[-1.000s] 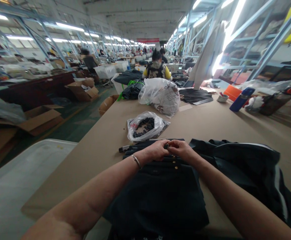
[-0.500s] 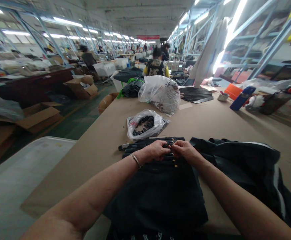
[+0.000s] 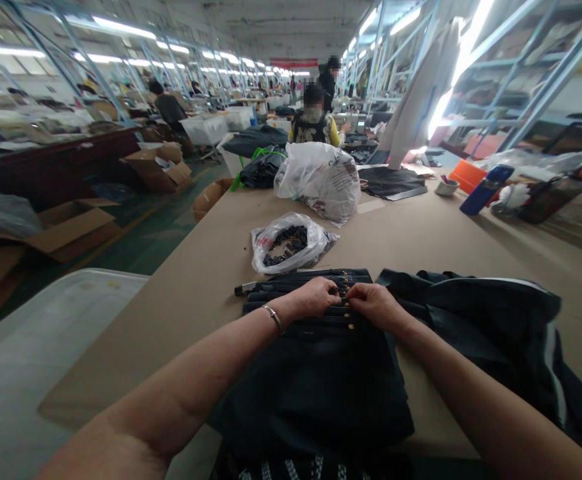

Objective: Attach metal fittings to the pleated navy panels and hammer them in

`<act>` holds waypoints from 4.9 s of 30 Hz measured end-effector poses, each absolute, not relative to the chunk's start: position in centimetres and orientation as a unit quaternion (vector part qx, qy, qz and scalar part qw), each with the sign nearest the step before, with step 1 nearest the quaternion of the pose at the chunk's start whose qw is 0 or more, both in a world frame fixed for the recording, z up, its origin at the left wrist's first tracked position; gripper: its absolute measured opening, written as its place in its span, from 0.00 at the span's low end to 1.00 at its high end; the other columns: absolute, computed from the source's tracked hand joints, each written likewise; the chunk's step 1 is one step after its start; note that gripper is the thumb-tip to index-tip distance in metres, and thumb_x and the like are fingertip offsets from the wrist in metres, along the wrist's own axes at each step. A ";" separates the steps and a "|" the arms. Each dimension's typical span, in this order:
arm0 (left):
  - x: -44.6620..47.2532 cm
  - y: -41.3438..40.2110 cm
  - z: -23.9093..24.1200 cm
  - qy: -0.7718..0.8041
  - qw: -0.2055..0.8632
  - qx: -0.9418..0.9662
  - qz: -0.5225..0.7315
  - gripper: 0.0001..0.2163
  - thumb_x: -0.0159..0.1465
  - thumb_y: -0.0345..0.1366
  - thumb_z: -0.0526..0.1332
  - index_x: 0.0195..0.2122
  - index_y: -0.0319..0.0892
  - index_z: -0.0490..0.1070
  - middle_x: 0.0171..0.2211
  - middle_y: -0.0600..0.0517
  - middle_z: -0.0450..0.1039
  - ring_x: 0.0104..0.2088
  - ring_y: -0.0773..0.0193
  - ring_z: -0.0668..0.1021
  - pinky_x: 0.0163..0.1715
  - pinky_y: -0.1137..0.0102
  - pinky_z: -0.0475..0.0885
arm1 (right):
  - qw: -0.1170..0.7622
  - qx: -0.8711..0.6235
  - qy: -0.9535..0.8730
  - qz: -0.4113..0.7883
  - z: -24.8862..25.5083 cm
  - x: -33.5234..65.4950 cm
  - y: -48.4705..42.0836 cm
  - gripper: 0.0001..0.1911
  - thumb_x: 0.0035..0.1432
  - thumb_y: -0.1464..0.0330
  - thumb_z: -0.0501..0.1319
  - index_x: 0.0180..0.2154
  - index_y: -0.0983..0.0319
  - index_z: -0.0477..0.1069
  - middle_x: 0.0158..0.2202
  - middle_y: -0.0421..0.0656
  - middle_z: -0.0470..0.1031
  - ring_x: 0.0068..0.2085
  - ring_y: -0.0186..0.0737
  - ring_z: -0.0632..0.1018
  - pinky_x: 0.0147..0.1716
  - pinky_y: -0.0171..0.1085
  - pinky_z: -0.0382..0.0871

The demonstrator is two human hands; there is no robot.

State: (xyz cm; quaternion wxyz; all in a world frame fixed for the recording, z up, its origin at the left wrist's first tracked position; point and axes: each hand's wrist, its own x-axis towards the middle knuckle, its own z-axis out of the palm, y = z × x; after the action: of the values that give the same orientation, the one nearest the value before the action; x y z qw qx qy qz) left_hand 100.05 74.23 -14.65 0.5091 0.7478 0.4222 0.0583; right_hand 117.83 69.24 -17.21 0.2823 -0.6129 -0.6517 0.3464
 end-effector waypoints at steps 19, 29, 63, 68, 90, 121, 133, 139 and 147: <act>100.5 73.8 -13.3 0.414 0.418 0.804 -0.083 0.05 0.56 0.32 0.57 0.24 0.38 0.65 0.14 0.56 0.60 0.13 0.69 0.64 0.15 0.75 0.56 | 0.124 -0.617 -0.726 0.275 -18.1 118.4 68.7 0.08 0.45 0.72 0.56 0.27 0.61 0.74 0.24 0.39 0.73 0.27 0.32 0.71 0.28 0.31 0.59; 100.6 73.7 -13.9 0.416 0.363 0.831 -0.067 0.07 0.56 0.32 0.59 0.22 0.38 0.65 0.16 0.55 0.61 0.17 0.69 0.64 0.18 0.74 0.55 | 0.071 -0.607 -0.754 0.240 -17.5 117.9 68.5 0.07 0.47 0.71 0.55 0.25 0.60 0.71 0.24 0.40 0.72 0.27 0.34 0.69 0.28 0.33 0.55; 98.1 72.9 -14.9 0.422 0.551 0.717 0.058 0.06 0.50 0.33 0.57 0.27 0.37 0.70 0.18 0.57 0.59 0.16 0.72 0.60 0.14 0.77 0.58 | 0.356 -0.463 -0.790 0.185 -17.1 114.3 68.7 0.09 0.60 0.68 0.52 0.29 0.62 0.67 0.33 0.42 0.67 0.35 0.34 0.69 0.35 0.33 0.61; 97.4 73.0 -14.2 0.463 0.578 0.669 0.057 0.09 0.50 0.40 0.60 0.26 0.39 0.64 0.16 0.58 0.59 0.12 0.71 0.62 0.10 0.77 0.57 | 0.379 -0.553 -0.669 0.321 -17.1 116.1 68.9 0.08 0.56 0.66 0.53 0.26 0.62 0.61 0.22 0.37 0.63 0.26 0.31 0.65 0.26 0.32 0.58; 99.9 71.0 -14.6 0.432 0.583 0.685 0.066 0.07 0.56 0.36 0.59 0.26 0.38 0.64 0.15 0.59 0.58 0.14 0.72 0.63 0.12 0.78 0.56 | 0.344 -0.595 -0.546 0.479 -18.3 118.3 64.0 0.10 0.51 0.62 0.59 0.28 0.63 0.68 0.22 0.38 0.69 0.23 0.31 0.68 0.24 0.31 0.60; 100.3 71.3 -15.8 0.482 0.479 0.734 0.017 0.04 0.51 0.32 0.59 0.24 0.37 0.66 0.17 0.57 0.61 0.17 0.72 0.64 0.16 0.76 0.56 | 0.258 -0.630 -0.667 0.302 -19.5 117.6 64.4 0.05 0.51 0.72 0.55 0.28 0.61 0.70 0.28 0.39 0.71 0.30 0.34 0.71 0.32 0.34 0.62; 97.5 73.4 -14.3 0.495 0.480 0.722 0.060 0.03 0.52 0.29 0.59 0.23 0.36 0.67 0.17 0.56 0.60 0.17 0.72 0.63 0.17 0.76 0.54 | 0.258 -0.624 -0.673 0.302 -20.7 117.4 63.9 0.06 0.55 0.69 0.54 0.28 0.60 0.67 0.28 0.39 0.70 0.30 0.35 0.70 0.31 0.34 0.62; 93.9 81.3 -13.4 0.594 0.477 0.626 0.165 0.07 0.60 0.34 0.54 0.38 0.36 0.65 0.19 0.57 0.57 0.16 0.72 0.65 0.15 0.78 0.53 | 0.372 -0.584 -0.689 0.214 -23.9 117.0 62.3 0.09 0.63 0.64 0.50 0.34 0.59 0.66 0.32 0.42 0.69 0.33 0.36 0.72 0.37 0.35 0.66; 92.7 87.8 -10.8 0.630 0.311 0.663 0.259 0.20 0.57 0.40 0.61 0.48 0.34 0.67 0.42 0.43 0.71 0.37 0.61 0.73 0.32 0.74 0.67 | 0.398 -0.537 -0.729 0.146 -26.4 117.8 63.4 0.09 0.62 0.66 0.52 0.31 0.57 0.68 0.27 0.39 0.69 0.28 0.31 0.74 0.31 0.27 0.70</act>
State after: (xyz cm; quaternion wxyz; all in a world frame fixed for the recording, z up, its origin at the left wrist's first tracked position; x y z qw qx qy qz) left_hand 92.74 87.76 -10.83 0.3110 0.6629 0.6301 0.2586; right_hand 117.79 63.42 -26.39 0.3977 -0.5371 -0.7294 0.1461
